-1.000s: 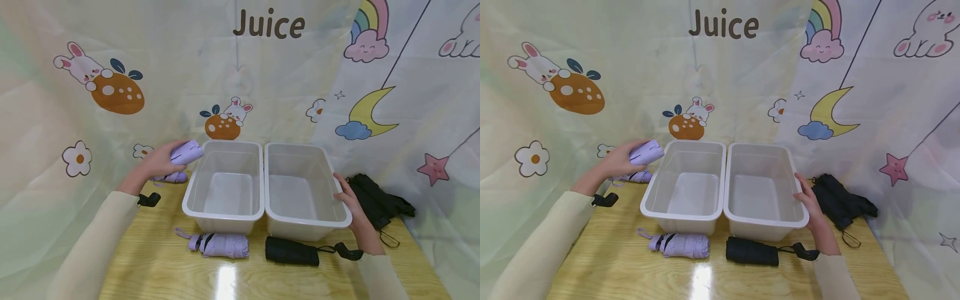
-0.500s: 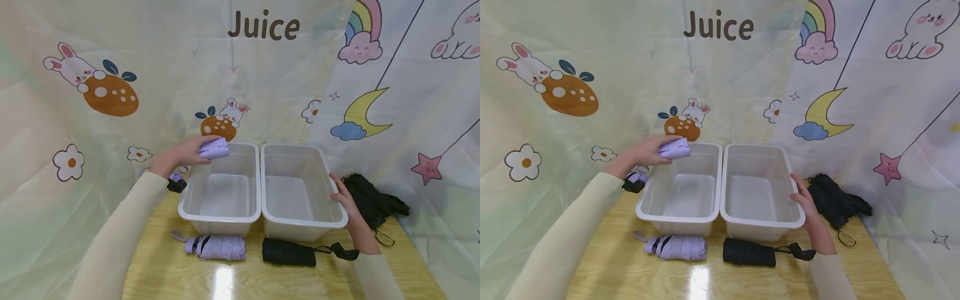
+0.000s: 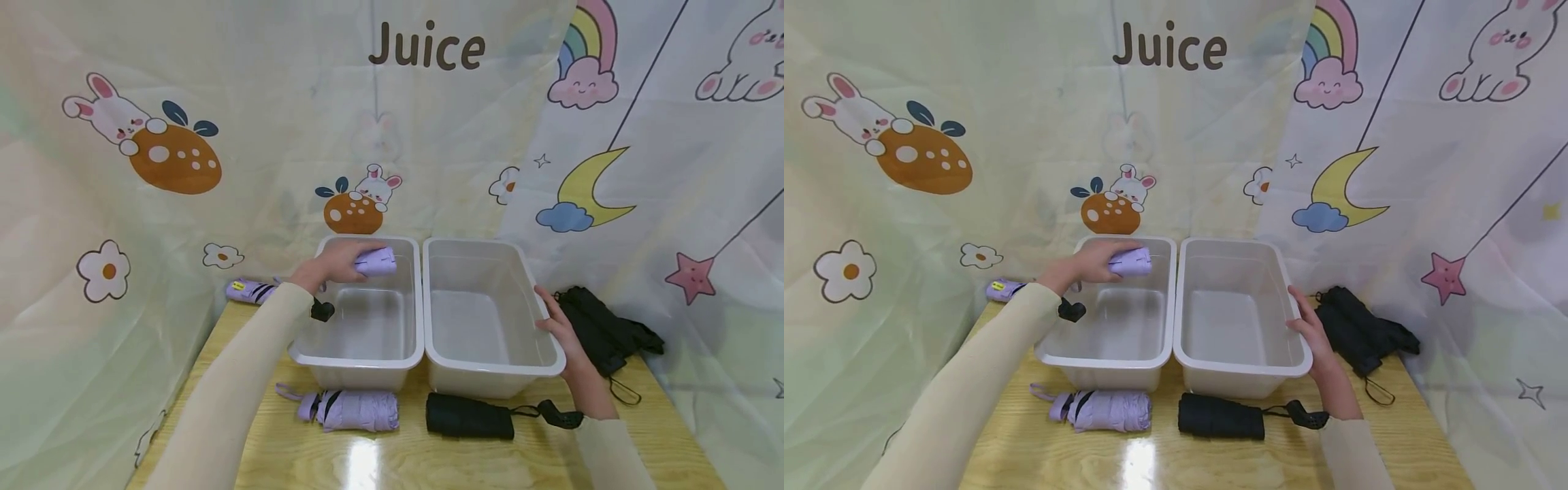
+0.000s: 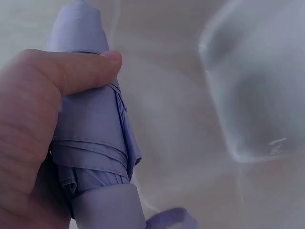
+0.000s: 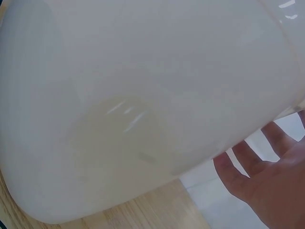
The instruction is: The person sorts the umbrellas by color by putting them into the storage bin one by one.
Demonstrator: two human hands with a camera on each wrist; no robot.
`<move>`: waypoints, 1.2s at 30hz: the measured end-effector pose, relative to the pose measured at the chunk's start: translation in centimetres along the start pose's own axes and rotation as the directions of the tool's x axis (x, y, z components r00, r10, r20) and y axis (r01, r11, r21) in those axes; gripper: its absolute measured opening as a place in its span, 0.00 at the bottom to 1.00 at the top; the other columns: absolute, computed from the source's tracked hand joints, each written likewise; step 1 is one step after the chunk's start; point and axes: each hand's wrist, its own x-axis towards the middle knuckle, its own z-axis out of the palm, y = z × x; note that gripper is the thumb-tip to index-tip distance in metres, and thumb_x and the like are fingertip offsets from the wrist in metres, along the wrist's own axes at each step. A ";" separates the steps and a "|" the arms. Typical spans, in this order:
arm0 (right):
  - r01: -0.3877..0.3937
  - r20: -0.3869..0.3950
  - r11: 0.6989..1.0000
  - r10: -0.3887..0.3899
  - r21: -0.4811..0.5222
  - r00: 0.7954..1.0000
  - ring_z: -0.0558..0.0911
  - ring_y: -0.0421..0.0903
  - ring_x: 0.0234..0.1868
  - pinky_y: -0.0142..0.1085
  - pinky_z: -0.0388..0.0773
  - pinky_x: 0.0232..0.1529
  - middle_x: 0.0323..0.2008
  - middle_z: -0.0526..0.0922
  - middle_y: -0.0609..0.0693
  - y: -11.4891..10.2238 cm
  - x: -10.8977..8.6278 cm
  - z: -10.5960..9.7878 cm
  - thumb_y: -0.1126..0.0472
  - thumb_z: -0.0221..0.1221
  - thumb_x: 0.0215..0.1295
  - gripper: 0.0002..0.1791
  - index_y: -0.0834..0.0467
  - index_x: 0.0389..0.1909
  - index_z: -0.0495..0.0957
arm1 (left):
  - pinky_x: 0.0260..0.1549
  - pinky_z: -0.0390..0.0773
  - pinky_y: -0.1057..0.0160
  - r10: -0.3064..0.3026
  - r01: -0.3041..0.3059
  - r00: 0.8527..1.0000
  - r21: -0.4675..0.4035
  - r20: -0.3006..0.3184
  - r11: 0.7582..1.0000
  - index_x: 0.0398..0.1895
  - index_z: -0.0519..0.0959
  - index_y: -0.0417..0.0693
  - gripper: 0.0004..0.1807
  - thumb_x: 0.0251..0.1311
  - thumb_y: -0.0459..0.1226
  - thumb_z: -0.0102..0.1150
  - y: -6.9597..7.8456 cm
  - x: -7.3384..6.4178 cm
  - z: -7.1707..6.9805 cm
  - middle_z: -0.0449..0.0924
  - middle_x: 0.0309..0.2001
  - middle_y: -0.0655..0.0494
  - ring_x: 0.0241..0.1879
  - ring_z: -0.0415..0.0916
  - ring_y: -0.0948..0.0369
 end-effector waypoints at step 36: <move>-0.024 -0.033 1.000 0.024 -0.013 0.999 0.64 0.51 0.59 0.44 0.76 0.50 0.69 0.49 0.50 0.1 -0.4 0.2 0.68 0.39 0.76 0.35 0.48 0.78 0.41 | 0.51 0.70 0.53 -0.152 0.170 0.963 -0.064 0.222 0.983 0.67 0.70 0.70 0.47 0.41 0.36 0.80 -2.1 3.8 11.1 0.74 0.56 0.57 0.48 0.68 0.56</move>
